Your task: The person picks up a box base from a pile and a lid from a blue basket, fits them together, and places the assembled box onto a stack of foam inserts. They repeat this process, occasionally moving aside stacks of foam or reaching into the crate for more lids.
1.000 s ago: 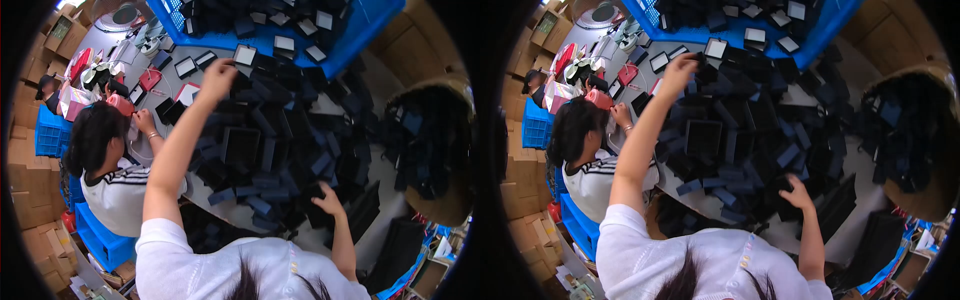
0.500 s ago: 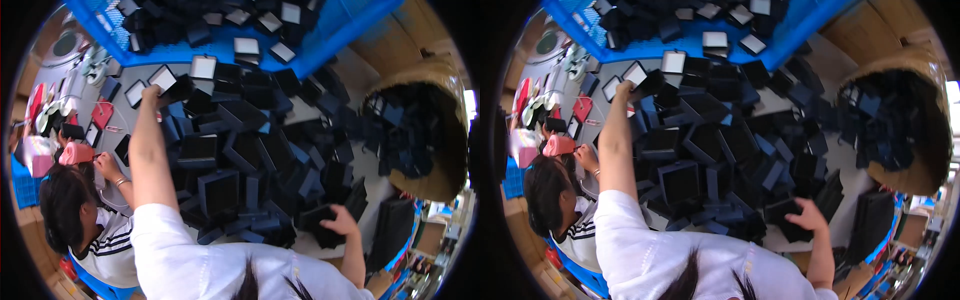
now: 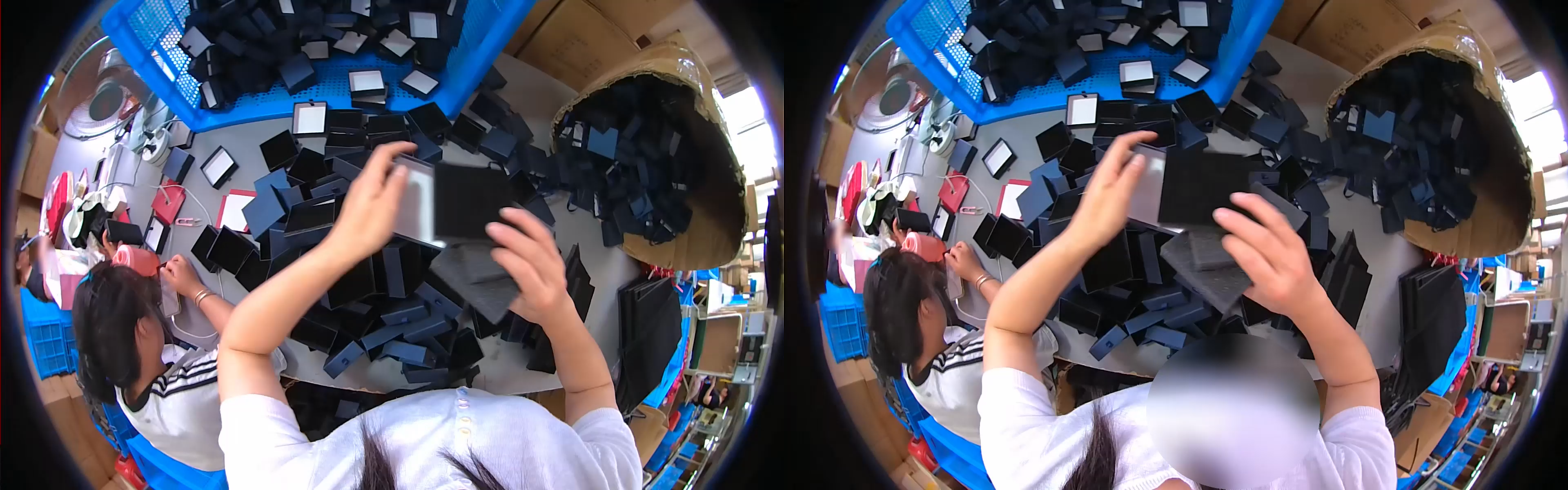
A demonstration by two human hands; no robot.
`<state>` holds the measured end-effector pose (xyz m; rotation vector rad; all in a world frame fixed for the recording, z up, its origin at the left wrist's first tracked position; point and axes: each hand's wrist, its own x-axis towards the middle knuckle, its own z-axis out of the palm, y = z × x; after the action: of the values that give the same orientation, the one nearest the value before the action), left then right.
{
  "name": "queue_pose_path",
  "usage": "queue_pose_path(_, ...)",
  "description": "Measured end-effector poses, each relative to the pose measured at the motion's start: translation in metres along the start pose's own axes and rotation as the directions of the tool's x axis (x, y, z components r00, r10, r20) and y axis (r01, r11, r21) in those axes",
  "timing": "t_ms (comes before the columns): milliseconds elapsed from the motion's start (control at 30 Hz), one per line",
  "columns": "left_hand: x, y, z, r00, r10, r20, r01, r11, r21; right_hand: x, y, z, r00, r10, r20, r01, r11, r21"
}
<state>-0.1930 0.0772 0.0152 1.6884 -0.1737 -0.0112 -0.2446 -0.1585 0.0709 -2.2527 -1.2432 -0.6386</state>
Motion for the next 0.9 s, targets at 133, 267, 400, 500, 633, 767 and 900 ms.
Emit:
queue_pose_path(133, -0.017, 0.003, 0.036, 0.999, -0.028, 0.040, 0.036, 0.980, -0.196, -0.007, -0.007, 0.006, 0.984, 0.022, 0.179, -0.035, 0.997, 0.067)
queue_pose_path(267, -0.020, -0.007, 0.051, 0.994, 0.030, 0.104, -0.014, 0.989, -0.146, -0.010, -0.011, -0.002, 0.954, 0.017, 0.300, -0.031, 0.999, 0.043)
queue_pose_path(400, -0.013, -0.029, 0.054, 0.976, -0.169, -0.140, 0.135, 0.964, -0.228, -0.006, -0.022, -0.023, 0.940, 0.095, 0.327, -0.086, 0.995, -0.043)
queue_pose_path(500, -0.018, -0.025, 0.046, 0.974, -0.041, -0.223, 0.010, 0.990, -0.138, -0.009, -0.016, -0.031, 0.951, 0.150, 0.271, -0.182, 0.979, 0.097)
queue_pose_path(633, -0.032, 0.002, 0.048, 0.993, 0.116, -0.033, -0.119, 0.980, -0.157, -0.004, 0.003, -0.021, 0.854, 0.356, 0.379, -0.479, 0.822, 0.308)
queue_pose_path(767, -0.029, 0.007, 0.046, 0.987, 0.145, -0.072, -0.156, 0.973, -0.171, 0.007, 0.005, -0.008, 0.918, 0.213, 0.335, -0.327, 0.884, 0.333)
queue_pose_path(900, -0.017, -0.004, 0.025, 0.993, 0.025, -0.115, -0.022, 0.999, 0.028, 0.020, 0.004, -0.003, 0.879, 0.180, 0.441, -0.375, 0.833, 0.407)
